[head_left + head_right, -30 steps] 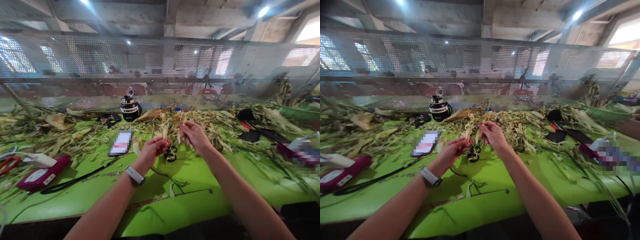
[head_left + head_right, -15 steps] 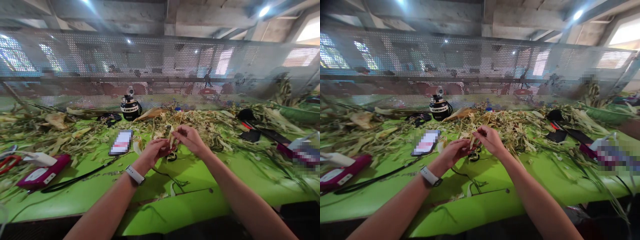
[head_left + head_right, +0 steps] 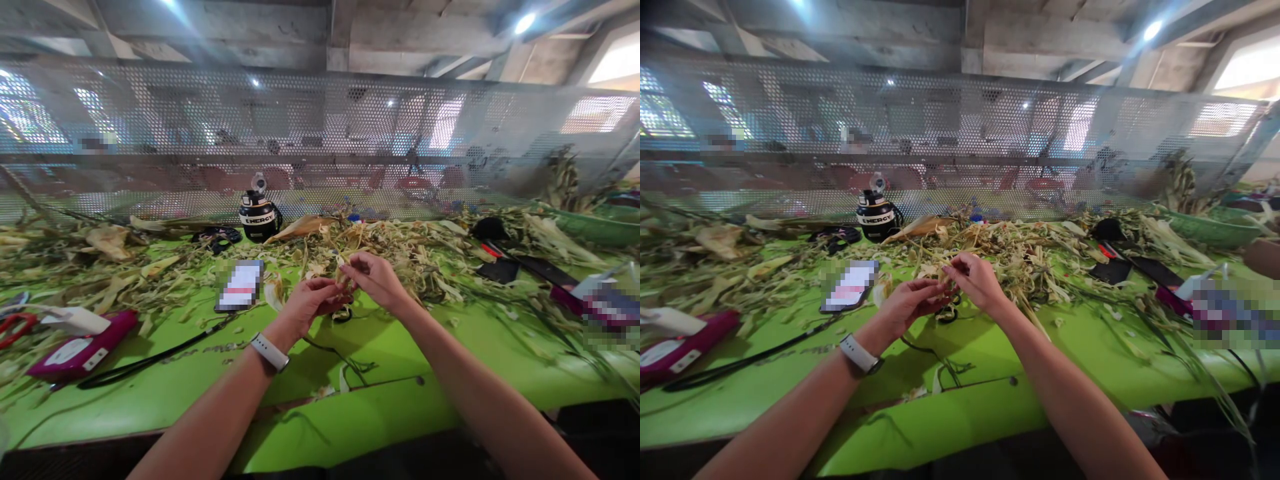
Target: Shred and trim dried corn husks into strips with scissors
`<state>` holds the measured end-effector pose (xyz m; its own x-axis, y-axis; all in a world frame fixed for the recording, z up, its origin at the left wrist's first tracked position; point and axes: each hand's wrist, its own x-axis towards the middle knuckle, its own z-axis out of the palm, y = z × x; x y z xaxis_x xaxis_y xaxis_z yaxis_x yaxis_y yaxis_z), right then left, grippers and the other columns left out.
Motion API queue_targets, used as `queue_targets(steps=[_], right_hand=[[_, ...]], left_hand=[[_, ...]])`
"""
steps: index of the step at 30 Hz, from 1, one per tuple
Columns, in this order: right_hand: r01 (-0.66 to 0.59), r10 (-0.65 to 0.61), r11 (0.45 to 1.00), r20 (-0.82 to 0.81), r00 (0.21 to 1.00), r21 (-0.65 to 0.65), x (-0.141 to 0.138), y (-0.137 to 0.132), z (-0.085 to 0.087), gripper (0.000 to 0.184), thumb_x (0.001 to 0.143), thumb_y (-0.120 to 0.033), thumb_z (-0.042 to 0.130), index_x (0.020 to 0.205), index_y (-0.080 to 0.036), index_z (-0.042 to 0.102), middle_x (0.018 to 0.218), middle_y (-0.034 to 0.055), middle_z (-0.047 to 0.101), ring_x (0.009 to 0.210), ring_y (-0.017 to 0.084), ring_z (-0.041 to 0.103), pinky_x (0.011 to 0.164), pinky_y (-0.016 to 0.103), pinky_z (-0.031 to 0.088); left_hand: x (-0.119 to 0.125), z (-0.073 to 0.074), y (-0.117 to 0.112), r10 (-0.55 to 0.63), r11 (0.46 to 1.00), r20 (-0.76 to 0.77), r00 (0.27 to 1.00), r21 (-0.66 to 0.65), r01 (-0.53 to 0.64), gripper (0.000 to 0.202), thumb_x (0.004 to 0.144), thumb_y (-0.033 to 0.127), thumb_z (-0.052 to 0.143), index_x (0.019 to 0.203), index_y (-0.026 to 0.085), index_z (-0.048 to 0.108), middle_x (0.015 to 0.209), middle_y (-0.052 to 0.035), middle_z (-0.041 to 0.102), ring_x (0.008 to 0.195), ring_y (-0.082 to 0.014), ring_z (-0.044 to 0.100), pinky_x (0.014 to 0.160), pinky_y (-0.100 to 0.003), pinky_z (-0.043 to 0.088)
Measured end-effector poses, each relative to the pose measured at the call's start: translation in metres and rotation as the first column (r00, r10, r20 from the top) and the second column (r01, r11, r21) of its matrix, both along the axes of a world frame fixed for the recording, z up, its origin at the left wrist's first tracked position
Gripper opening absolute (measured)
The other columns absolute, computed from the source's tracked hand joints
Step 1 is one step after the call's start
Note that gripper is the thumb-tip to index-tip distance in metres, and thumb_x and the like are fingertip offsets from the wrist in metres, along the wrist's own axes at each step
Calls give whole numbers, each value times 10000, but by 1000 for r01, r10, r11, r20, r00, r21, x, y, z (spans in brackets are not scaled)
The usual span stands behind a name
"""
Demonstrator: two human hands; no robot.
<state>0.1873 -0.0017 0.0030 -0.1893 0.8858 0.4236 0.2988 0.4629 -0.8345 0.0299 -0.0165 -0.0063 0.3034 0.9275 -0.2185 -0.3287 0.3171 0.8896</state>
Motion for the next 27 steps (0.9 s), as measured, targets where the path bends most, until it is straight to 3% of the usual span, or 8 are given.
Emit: queue_targets(steps=[3,7,10,13,18,27], right_hand=[[-2,2,1000,-29,1000,-29,-1,2,-2,297,752,-468,596,740,-181,519,641,-12,576,498,109,554,475,230,453],[94,-91,986,24,996,-134,-1,0,5,345,685,-495,648,703,-176,518,596,-23,552,473,95,492,427,212,386],[36,-10,962,98,995,-269,-2,-6,14,345,635,-466,702,646,-152,559,563,-28,540,479,76,441,428,199,316],[-125,113,909,-54,992,-398,-5,-11,19,341,629,-452,711,614,-140,574,513,-38,521,429,48,362,405,203,243],[-209,10,839,-370,929,-502,-8,-8,12,319,586,-380,748,601,-150,527,455,-70,475,353,21,267,362,205,145],[-139,-86,877,-435,896,-460,-12,-4,4,372,620,-415,706,548,-181,426,384,-111,313,340,23,232,355,201,160]], left_hand=[[0,-1,1,6,1000,-30,1000,24,-5,89,660,99,698,734,117,651,666,-36,692,575,-134,660,620,-238,538],[-2,-2,3,12,1000,-32,999,7,-11,89,668,113,689,739,142,643,682,-25,695,555,-135,659,532,-212,511],[-3,-3,4,-15,1000,-24,1000,3,15,75,678,129,684,745,143,652,709,-30,700,540,-127,652,491,-195,489],[-4,-3,3,-79,997,-34,996,4,79,65,672,142,697,724,134,660,720,-38,701,518,-109,636,475,-182,471],[-4,-3,0,-122,992,-46,991,-6,122,136,623,161,749,720,130,659,703,-39,692,517,-98,618,502,-190,471],[-7,3,-1,-104,992,-91,990,57,109,197,622,220,754,779,154,654,723,-26,680,525,-85,582,527,-210,479]])
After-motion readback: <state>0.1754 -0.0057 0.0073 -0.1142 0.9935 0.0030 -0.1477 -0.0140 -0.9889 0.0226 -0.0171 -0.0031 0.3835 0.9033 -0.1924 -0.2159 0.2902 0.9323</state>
